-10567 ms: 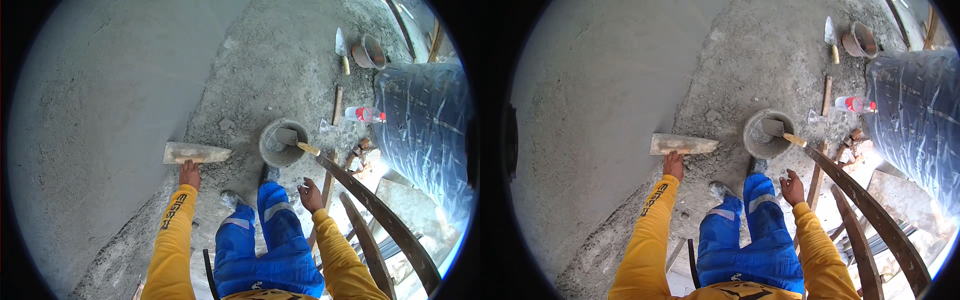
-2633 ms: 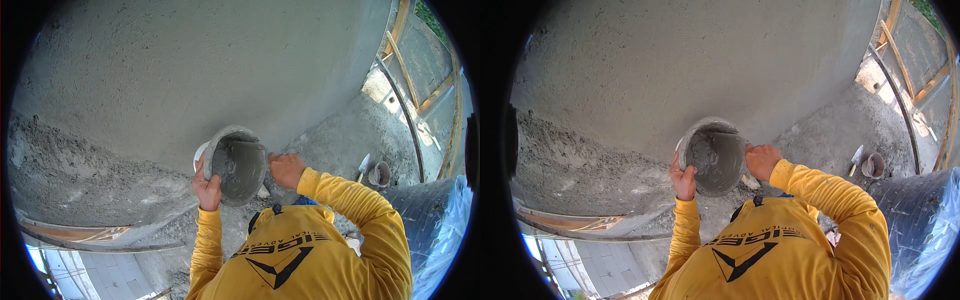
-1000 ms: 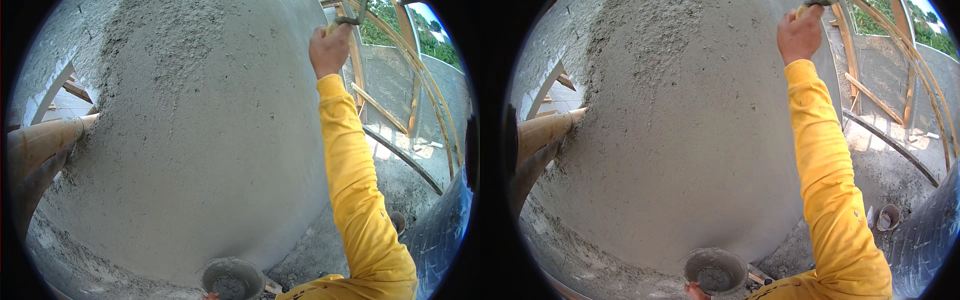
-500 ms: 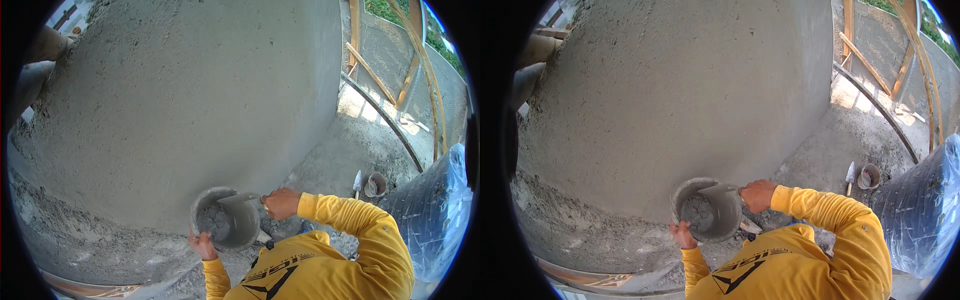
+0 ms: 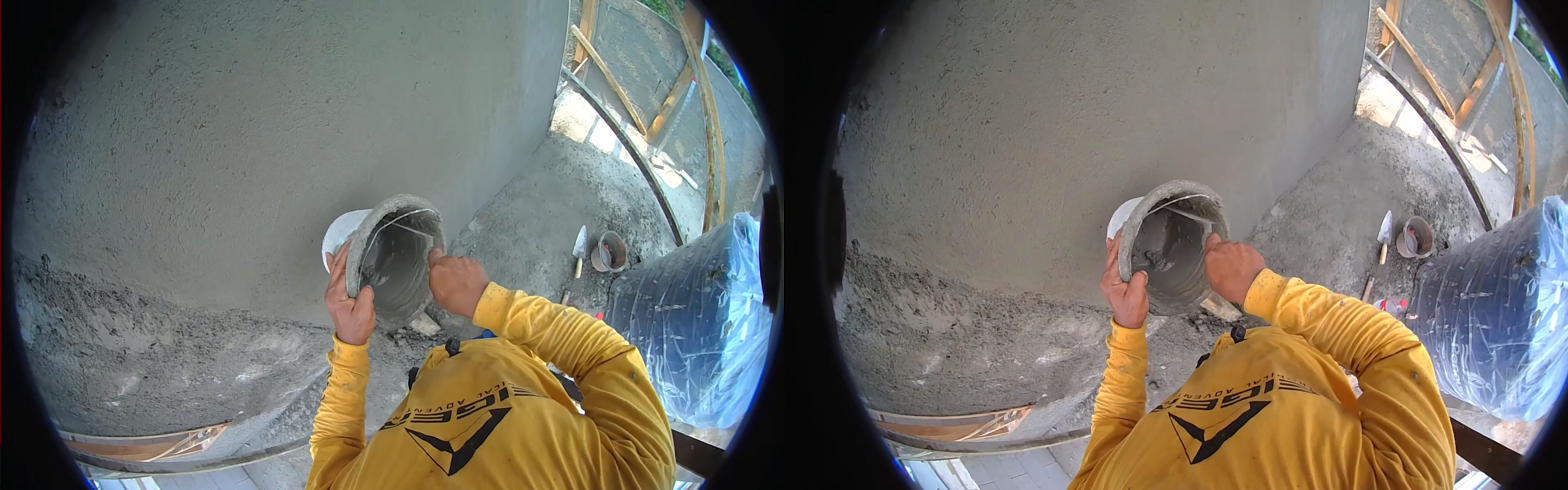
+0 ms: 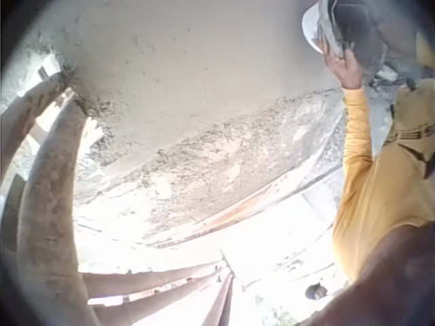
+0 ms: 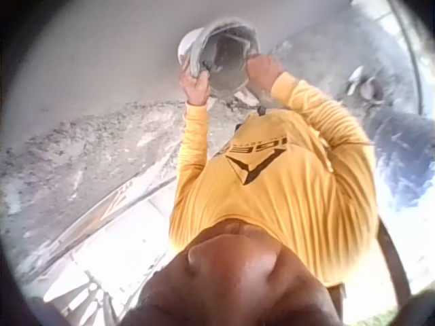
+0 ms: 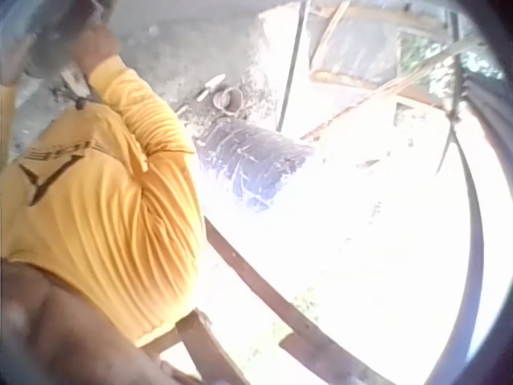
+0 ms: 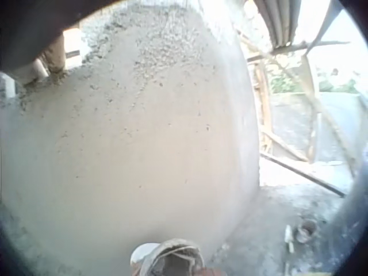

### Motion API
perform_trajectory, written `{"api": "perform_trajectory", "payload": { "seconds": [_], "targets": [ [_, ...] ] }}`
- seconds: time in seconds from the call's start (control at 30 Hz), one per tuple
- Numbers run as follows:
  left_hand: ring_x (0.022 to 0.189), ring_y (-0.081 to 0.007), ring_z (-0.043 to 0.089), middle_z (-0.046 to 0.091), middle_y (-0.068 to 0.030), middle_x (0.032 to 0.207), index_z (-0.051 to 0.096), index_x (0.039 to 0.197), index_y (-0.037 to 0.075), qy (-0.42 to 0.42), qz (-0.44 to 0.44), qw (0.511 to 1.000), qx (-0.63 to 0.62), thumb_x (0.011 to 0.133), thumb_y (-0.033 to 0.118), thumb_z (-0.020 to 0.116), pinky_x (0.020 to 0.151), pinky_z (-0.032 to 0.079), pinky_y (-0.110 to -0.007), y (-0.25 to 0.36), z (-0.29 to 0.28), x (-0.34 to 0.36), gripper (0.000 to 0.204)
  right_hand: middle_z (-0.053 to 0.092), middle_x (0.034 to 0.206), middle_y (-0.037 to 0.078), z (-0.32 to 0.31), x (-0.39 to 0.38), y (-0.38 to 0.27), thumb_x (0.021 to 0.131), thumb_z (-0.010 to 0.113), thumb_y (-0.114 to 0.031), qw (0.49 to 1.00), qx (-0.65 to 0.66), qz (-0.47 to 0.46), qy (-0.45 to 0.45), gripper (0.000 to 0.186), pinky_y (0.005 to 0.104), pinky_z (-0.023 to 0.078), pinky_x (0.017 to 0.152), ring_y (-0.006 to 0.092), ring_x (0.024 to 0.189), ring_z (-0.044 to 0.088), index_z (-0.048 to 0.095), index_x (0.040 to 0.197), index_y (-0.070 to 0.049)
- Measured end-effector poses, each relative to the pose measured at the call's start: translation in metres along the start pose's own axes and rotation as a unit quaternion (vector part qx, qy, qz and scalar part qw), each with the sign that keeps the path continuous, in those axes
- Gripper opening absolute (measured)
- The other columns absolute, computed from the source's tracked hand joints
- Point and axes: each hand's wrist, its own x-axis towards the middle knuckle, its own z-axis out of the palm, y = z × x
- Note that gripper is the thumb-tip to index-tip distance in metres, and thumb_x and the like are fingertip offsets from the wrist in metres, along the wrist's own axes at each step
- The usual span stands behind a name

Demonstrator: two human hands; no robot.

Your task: The person applies mortar onto the wall using a trowel, smooths the plastered wall with a wooden float, and scoops more mortar from a container to apply onto the wall.

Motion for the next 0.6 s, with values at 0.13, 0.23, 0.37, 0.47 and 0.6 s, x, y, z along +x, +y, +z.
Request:
{"api": "perform_trajectory", "payload": {
  "seconds": [0.13,0.23,0.37,0.47,0.6],
  "targets": [
    [0.136,-0.0341,0.046,0.057,-0.0191,0.138,0.057,0.130,-0.008,-0.029,0.058,0.998,-0.013,0.069,0.001,0.049,0.121,0.009,-0.054,0.033,0.020,0.016,0.063,0.068,0.085,0.027,0.008,0.008,0.036,0.091,0.053,-0.020,1.000,0.017,0.007,0.004,0.033,0.0462,0.055,0.060,0.0379,0.072,0.070,0.056,0.107,0.008],
    [0.136,-0.0345,0.046,0.057,-0.0194,0.138,0.056,0.130,-0.010,-0.052,0.077,0.996,-0.012,0.069,0.002,0.051,0.121,0.008,-0.056,0.047,0.026,0.019,0.062,0.064,0.071,0.016,-0.016,-0.003,0.036,0.094,0.055,-0.026,0.917,0.268,0.152,-0.252,0.033,0.0404,0.052,0.047,0.0265,0.053,0.064,0.056,0.103,0.005],
    [0.137,-0.0349,0.046,0.057,-0.0204,0.138,0.058,0.128,-0.009,-0.068,0.070,0.995,-0.035,0.069,0.002,0.051,0.121,0.006,-0.055,0.053,0.041,0.026,0.061,0.047,0.061,0.003,-0.001,-0.014,0.053,0.098,0.057,-0.028,0.748,0.557,0.107,-0.343,0.028,0.0314,0.044,0.035,0.0140,0.040,0.049,0.052,0.097,-0.001],
    [0.138,-0.0333,0.043,0.056,-0.0210,0.138,0.057,0.130,-0.009,-0.034,0.035,0.997,-0.063,0.070,0.001,0.052,0.122,0.007,-0.051,0.040,0.055,0.032,0.061,0.046,0.063,0.003,-0.009,-0.017,0.051,0.099,0.057,-0.024,0.601,0.699,0.105,-0.373,0.022,0.0289,0.041,0.031,0.0118,0.038,0.046,0.050,0.094,-0.004],
    [0.126,-0.0290,0.053,0.062,-0.0181,0.130,0.058,0.127,-0.008,0.036,-0.094,0.987,-0.122,0.071,0.000,0.051,0.117,0.026,-0.042,0.003,0.075,0.040,0.057,0.045,0.062,0.003,-0.014,-0.027,0.064,0.100,0.055,-0.025,0.508,0.796,0.086,-0.317,0.022,0.0286,0.041,0.032,0.0120,0.038,0.046,0.050,0.096,-0.004]
  ]
}}
